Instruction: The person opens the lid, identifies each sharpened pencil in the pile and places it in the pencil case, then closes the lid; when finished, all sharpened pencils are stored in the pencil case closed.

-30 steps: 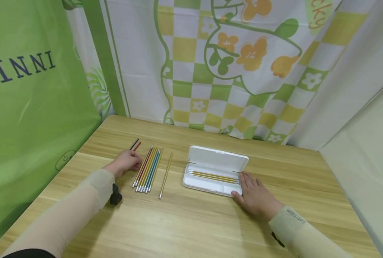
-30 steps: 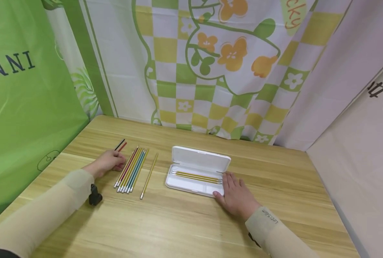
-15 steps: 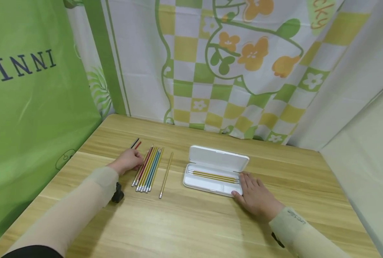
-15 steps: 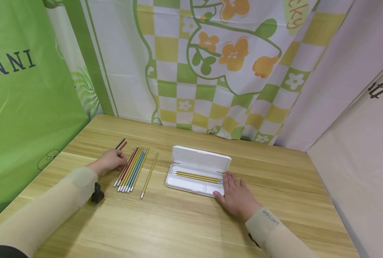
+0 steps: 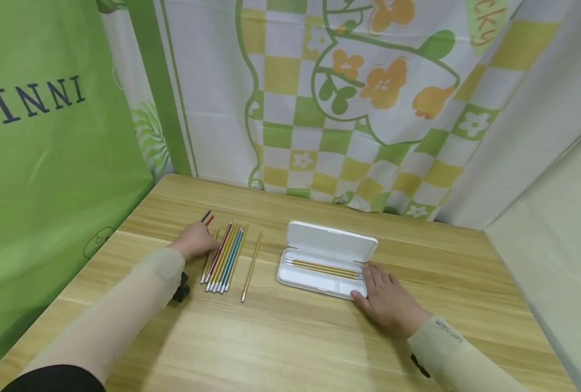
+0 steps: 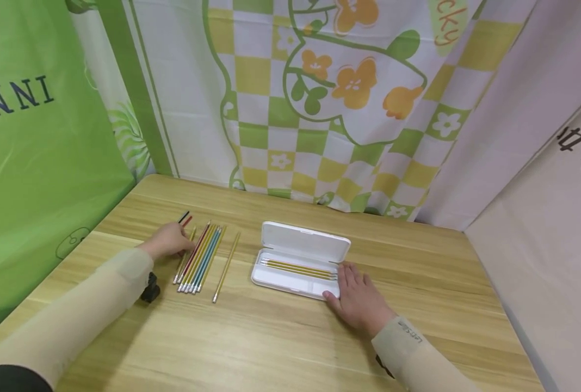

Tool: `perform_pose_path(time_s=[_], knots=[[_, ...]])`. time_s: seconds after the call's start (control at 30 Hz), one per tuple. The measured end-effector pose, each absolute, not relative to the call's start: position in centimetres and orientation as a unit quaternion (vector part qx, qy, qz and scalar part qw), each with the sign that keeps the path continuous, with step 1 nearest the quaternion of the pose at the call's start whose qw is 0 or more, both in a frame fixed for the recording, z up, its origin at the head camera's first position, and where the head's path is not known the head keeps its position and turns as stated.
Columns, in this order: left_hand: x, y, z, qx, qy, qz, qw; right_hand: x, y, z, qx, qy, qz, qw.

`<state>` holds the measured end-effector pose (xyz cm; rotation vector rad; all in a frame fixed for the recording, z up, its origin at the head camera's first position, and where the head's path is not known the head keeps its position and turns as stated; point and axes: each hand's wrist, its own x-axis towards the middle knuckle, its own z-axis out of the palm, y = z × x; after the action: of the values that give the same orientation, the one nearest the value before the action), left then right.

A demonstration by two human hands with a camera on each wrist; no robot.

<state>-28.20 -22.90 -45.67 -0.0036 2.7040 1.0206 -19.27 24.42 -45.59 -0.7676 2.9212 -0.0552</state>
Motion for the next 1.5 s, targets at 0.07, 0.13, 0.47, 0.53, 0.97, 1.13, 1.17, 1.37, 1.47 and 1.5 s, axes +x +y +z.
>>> perform_pose_path(time_s=[0.07,0.13,0.47,0.53,0.97,1.13,1.17,1.37,1.47,1.5], knots=[[-28.2,-23.2,-45.8,-0.011,0.912,0.385,0.139,-19.2,24.3,-45.4,-0.252,0.965,-0.016,0.066],[-28.1,-23.5,-45.9,-0.022,0.891,0.428,0.153,-19.3,24.3,-45.5,-0.25,0.966,-0.016,0.069],[-28.1,-22.1,-44.8,-0.063,0.747,0.636,0.183,-19.3,24.6,-45.5,-0.258,0.964,-0.021,0.059],[-28.1,-21.6,-44.7,-0.059,0.757,0.621,0.192,-19.3,24.6,-45.5,-0.259,0.964,-0.026,0.055],[-25.8,-18.1,-43.2,0.286,0.911,0.236,0.181,-19.9,25.4,-46.8,-0.259,0.965,-0.023,0.037],[-25.2,-17.1,-43.4,0.314,0.917,0.178,0.169,-19.9,25.4,-47.0,-0.264,0.963,-0.035,0.037],[-25.3,-17.1,-43.4,0.311,0.917,0.183,0.169,-19.9,25.3,-46.9,-0.264,0.963,-0.035,0.042],[-26.5,-17.6,-42.1,0.318,0.911,0.215,0.153,-19.7,24.7,-46.1,-0.262,0.962,-0.043,0.06],[-27.1,-17.1,-41.2,0.321,0.909,0.222,0.144,-19.5,24.5,-45.7,-0.254,0.964,-0.04,0.068],[-27.3,-16.8,-40.9,0.317,0.908,0.232,0.147,-19.5,24.4,-45.6,-0.252,0.965,-0.036,0.069]])
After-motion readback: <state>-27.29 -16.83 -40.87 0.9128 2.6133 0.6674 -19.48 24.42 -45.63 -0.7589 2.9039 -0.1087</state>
